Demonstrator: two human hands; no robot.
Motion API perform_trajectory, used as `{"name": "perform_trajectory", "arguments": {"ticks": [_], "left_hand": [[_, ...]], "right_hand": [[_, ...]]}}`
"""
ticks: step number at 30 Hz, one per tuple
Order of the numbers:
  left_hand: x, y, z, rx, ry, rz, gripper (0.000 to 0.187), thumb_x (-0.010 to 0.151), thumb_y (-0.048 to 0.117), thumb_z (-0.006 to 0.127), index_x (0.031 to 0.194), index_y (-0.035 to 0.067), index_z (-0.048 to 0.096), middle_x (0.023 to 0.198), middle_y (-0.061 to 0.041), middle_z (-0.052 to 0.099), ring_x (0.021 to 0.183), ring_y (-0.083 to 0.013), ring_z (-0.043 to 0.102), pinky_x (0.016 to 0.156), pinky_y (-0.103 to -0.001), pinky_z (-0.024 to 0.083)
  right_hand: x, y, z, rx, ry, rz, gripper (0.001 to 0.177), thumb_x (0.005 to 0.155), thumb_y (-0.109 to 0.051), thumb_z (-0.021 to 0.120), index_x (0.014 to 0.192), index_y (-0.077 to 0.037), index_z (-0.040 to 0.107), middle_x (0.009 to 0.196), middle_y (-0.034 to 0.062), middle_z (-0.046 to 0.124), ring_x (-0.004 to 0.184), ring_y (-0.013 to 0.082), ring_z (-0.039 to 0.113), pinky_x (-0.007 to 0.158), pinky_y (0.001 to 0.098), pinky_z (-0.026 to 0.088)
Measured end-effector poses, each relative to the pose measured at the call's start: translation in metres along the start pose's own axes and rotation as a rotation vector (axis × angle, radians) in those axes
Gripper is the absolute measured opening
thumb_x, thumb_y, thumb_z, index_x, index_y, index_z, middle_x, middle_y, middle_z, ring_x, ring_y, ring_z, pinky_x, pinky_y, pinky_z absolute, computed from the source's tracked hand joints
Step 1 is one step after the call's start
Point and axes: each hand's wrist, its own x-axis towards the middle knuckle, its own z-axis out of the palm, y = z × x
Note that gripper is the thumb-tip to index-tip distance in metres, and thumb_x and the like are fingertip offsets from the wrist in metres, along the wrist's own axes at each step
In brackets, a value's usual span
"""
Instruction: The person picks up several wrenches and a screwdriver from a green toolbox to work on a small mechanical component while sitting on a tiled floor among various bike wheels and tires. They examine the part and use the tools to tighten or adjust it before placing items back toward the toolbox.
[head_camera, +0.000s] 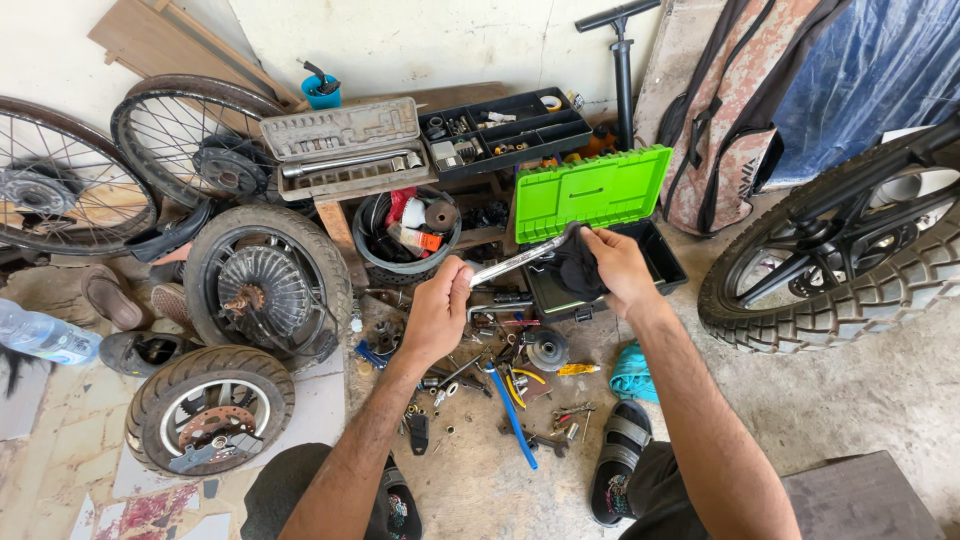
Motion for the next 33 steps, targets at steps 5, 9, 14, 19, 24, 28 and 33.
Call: {"name": "perform_trajectory", "arguments": {"ticks": [5, 9, 14, 19, 24, 28, 33], "left_hand": [[-0.004, -0.009, 0.018, 0.018, 0.102, 0.034, 0.023, 0.111, 0.026, 0.048, 0.101, 0.005, 0.053, 0.065, -0.007, 0.054, 0.053, -0.0142, 0.05, 0.05, -0.035, 0.04], [-0.004, -0.013, 0.017, -0.101, 0.107, -0.107, 0.027, 0.11, 0.03, 0.046, 0.098, 0.007, 0.053, 0.064, 0.0, 0.056, 0.052, -0.0081, 0.056, 0.046, -0.029, 0.043], [0.005, -0.02, 0.004, -0.254, 0.084, -0.27, 0.028, 0.11, 0.031, 0.046, 0.097, 0.008, 0.055, 0.065, 0.003, 0.049, 0.051, -0.0071, 0.049, 0.044, -0.027, 0.039], [0.005, -0.02, -0.013, -0.368, 0.067, -0.189, 0.025, 0.111, 0.029, 0.048, 0.105, 0.007, 0.057, 0.068, 0.003, 0.041, 0.056, -0.0044, 0.039, 0.047, -0.025, 0.036], [-0.001, -0.011, -0.011, -0.244, -0.084, -0.127, 0.026, 0.11, 0.027, 0.051, 0.097, 0.005, 0.053, 0.067, 0.003, 0.049, 0.056, -0.0043, 0.045, 0.049, -0.025, 0.039], [-0.001, -0.01, -0.011, -0.21, -0.07, -0.111, 0.025, 0.109, 0.027, 0.052, 0.096, 0.006, 0.054, 0.065, 0.003, 0.049, 0.055, -0.0041, 0.046, 0.048, -0.025, 0.039], [-0.001, -0.01, -0.022, -0.033, -0.063, 0.049, 0.024, 0.109, 0.026, 0.052, 0.097, 0.005, 0.055, 0.064, -0.001, 0.054, 0.057, -0.0075, 0.049, 0.051, -0.03, 0.043]], "right_hand": [[-0.012, 0.023, 0.027, 0.046, 0.035, -0.074, 0.026, 0.106, -0.022, 0.056, 0.111, -0.001, 0.07, 0.086, 0.003, 0.073, 0.067, 0.01, 0.067, 0.061, 0.0261, 0.057], [-0.017, 0.012, 0.018, -0.185, -0.069, -0.223, 0.024, 0.109, -0.017, 0.063, 0.111, 0.004, 0.075, 0.092, 0.0051, 0.074, 0.075, 0.0098, 0.064, 0.065, 0.0283, 0.054], [-0.021, -0.013, -0.009, -1.139, 0.126, -0.714, 0.017, 0.101, -0.014, 0.066, 0.114, -0.006, 0.073, 0.093, 0.0162, 0.075, 0.077, 0.0245, 0.073, 0.067, 0.036, 0.056], [-0.009, -0.017, -0.026, -0.916, 0.281, -0.77, 0.02, 0.102, -0.016, 0.066, 0.117, -0.005, 0.072, 0.094, 0.0148, 0.076, 0.083, 0.0179, 0.074, 0.073, 0.0323, 0.056], [-0.024, -0.019, -0.007, -0.579, -0.016, -0.34, 0.029, 0.108, -0.029, 0.055, 0.119, -0.008, 0.072, 0.084, 0.0054, 0.073, 0.067, 0.0062, 0.062, 0.06, 0.0282, 0.051], [-0.038, -0.007, 0.02, -0.904, -0.063, -0.417, 0.026, 0.104, -0.029, 0.062, 0.107, -0.006, 0.071, 0.07, 0.0072, 0.073, 0.06, 0.0115, 0.067, 0.057, 0.0322, 0.054], [-0.04, 0.0, 0.03, -1.277, -0.067, -1.011, 0.032, 0.104, -0.026, 0.061, 0.083, -0.002, 0.057, 0.066, 0.014, 0.063, 0.062, 0.0376, 0.064, 0.051, 0.048, 0.047]]}}
